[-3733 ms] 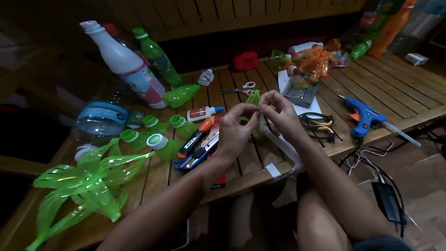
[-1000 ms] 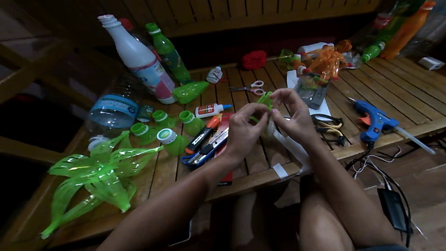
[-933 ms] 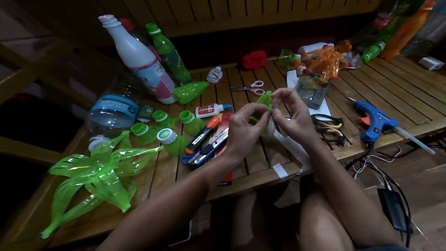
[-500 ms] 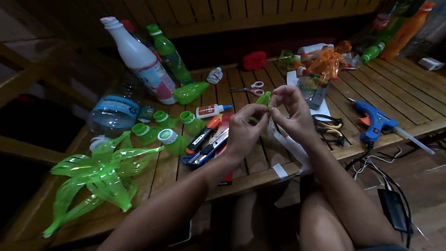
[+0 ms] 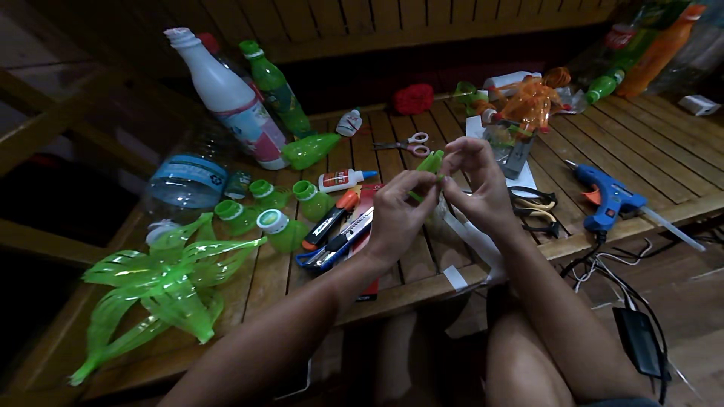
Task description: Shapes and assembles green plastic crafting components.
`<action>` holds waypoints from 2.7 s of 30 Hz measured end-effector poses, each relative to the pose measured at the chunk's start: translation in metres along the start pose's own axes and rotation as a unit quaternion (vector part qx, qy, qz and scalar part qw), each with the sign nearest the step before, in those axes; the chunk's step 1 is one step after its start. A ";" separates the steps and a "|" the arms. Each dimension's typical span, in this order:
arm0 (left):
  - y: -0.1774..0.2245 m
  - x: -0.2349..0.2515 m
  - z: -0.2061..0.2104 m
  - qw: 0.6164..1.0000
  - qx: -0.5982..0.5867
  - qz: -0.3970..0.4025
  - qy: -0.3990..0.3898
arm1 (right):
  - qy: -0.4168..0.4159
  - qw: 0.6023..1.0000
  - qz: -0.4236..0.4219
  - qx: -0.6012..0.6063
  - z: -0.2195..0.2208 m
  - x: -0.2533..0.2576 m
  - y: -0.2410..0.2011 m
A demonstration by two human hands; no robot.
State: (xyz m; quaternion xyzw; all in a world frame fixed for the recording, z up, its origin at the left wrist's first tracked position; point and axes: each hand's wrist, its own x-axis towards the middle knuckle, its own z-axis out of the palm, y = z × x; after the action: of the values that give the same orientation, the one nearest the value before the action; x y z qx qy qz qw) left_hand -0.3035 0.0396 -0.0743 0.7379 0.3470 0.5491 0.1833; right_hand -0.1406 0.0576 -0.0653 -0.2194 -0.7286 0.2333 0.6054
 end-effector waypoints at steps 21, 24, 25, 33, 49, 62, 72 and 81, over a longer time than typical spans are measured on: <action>-0.001 0.000 0.000 1.000 -0.006 -0.004 -0.003 | 0.001 0.999 0.034 0.017 -0.001 0.000 -0.005; -0.001 0.000 0.000 1.000 -0.003 -0.003 -0.004 | 0.003 0.999 0.033 0.021 -0.001 0.000 -0.005; -0.001 0.000 0.000 1.000 -0.003 -0.002 -0.004 | 0.004 0.999 0.033 0.021 -0.001 0.000 -0.004; -0.001 0.000 0.000 1.000 -0.003 0.002 -0.005 | 0.007 0.999 0.033 0.025 -0.001 -0.001 -0.005; -0.002 0.000 0.000 1.000 -0.015 0.000 -0.002 | 0.005 0.999 0.022 0.039 0.000 0.001 0.000; -0.002 -0.001 0.000 1.000 -0.017 0.002 0.000 | 0.003 0.999 0.025 0.032 0.001 0.002 -0.001; -0.002 0.000 0.000 1.000 -0.018 -0.004 -0.003 | 0.002 0.999 0.018 0.028 0.001 0.002 0.000; 0.001 0.000 -0.001 1.000 -0.013 -0.009 -0.007 | 0.007 0.999 0.016 0.034 0.002 0.002 0.000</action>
State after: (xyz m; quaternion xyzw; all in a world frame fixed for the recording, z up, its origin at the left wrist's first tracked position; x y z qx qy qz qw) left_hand -0.3043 0.0385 -0.0733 0.7362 0.3449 0.5469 0.2000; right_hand -0.1427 0.0587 -0.0638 -0.2120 -0.7124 0.2664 0.6136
